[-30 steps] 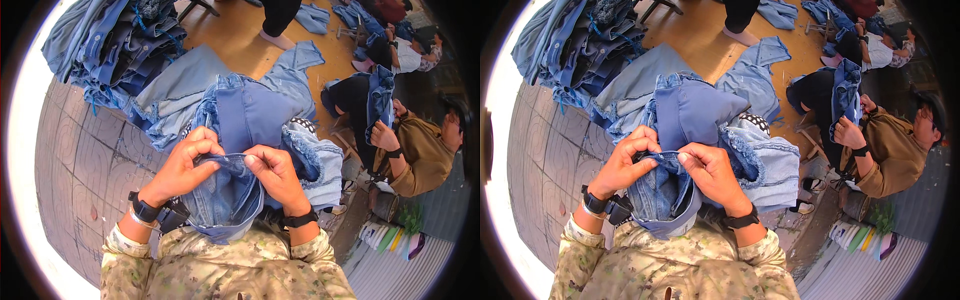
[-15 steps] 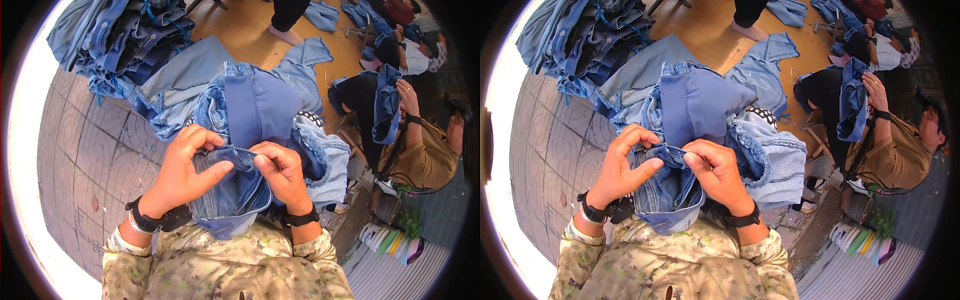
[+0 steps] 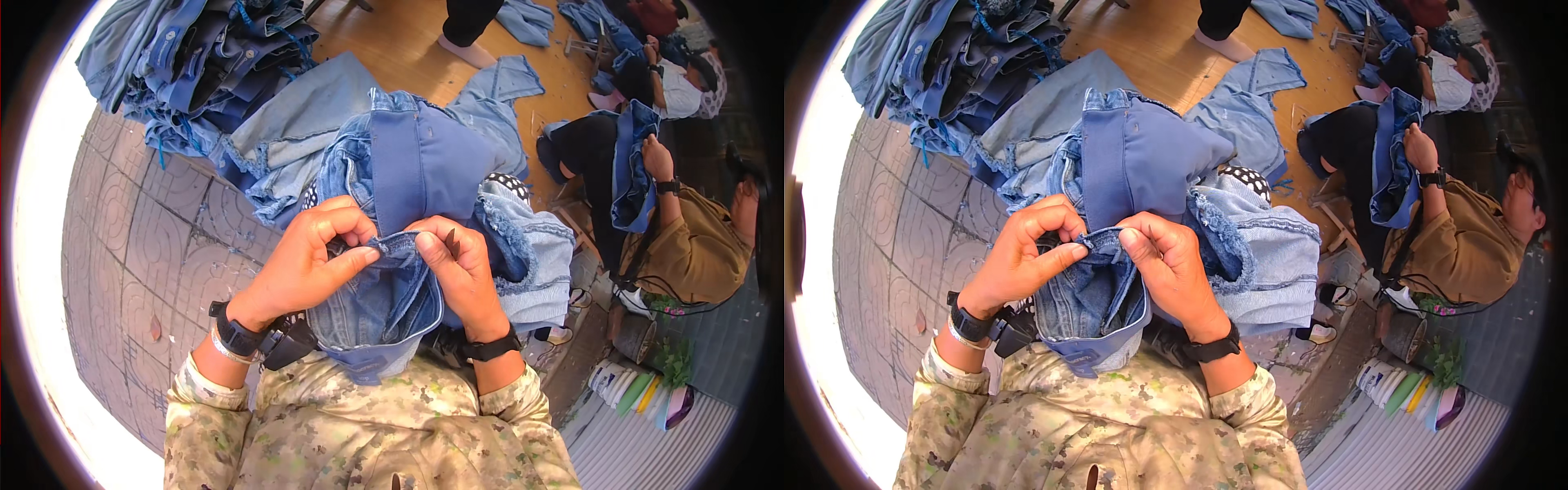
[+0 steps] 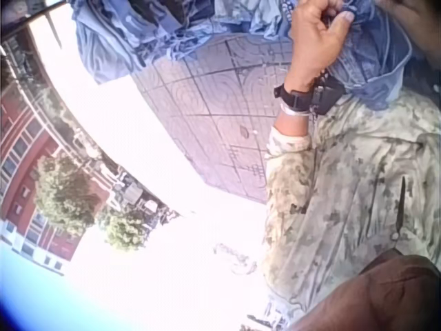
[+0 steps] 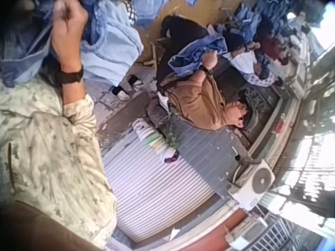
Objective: The person uses small shears to trim loose threads from the frayed leg openings and waistbands of denim garments. They rotate each piece to access different seams and labels before setting it aside and selecting another from the stack.
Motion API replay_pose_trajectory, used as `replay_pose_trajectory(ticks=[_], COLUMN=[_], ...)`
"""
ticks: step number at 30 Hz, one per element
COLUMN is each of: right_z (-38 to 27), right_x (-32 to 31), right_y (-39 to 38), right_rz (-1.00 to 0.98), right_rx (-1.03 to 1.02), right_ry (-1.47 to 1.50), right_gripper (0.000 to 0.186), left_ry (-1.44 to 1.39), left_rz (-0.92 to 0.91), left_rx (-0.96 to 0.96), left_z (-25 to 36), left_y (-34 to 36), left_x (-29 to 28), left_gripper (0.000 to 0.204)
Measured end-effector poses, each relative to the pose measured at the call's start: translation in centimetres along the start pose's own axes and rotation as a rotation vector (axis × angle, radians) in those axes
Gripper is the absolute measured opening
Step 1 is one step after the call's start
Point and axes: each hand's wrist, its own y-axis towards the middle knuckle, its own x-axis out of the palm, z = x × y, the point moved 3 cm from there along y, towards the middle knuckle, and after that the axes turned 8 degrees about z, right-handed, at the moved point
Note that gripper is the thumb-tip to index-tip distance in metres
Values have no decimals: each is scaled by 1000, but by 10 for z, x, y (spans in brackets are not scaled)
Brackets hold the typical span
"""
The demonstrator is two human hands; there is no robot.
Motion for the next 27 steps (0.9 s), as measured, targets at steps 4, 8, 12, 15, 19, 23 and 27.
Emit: replay_pose_trajectory(ticks=[4, 8, 12, 15, 19, 23, 27], right_z=[-3, -1, -4, -4, 1, 0, -1], right_x=[6, 11, 16, 19, 17, 16, 11], right_y=[2, -1, -2, -1, 0, -4, -6], right_rz=[60, 112, 212, 238, 249, 320, 322], right_rx=[44, 36, -18, -36, -31, -59, -64], right_ry=[-33, -102, -184, -232, -215, -89, -137], right_gripper=[16, 14, 11, 9, 8, 7, 6], left_ry=[-137, -170, -195, -189, -92, 456, 312], left_rz=[-65, -74, -30, -1, 93, 368, 25], left_rx=[-27, -41, -46, -49, -33, 251, 240], left_z=[-3, -5, -6, -8, -6, 25, 39], left_y=[-2, -4, -6, -8, -13, -30, -57], left_x=[-1, -1, 1, 1, 1, -1, 1], left_gripper=[12, 12, 11, 12, 15, 35, 37])
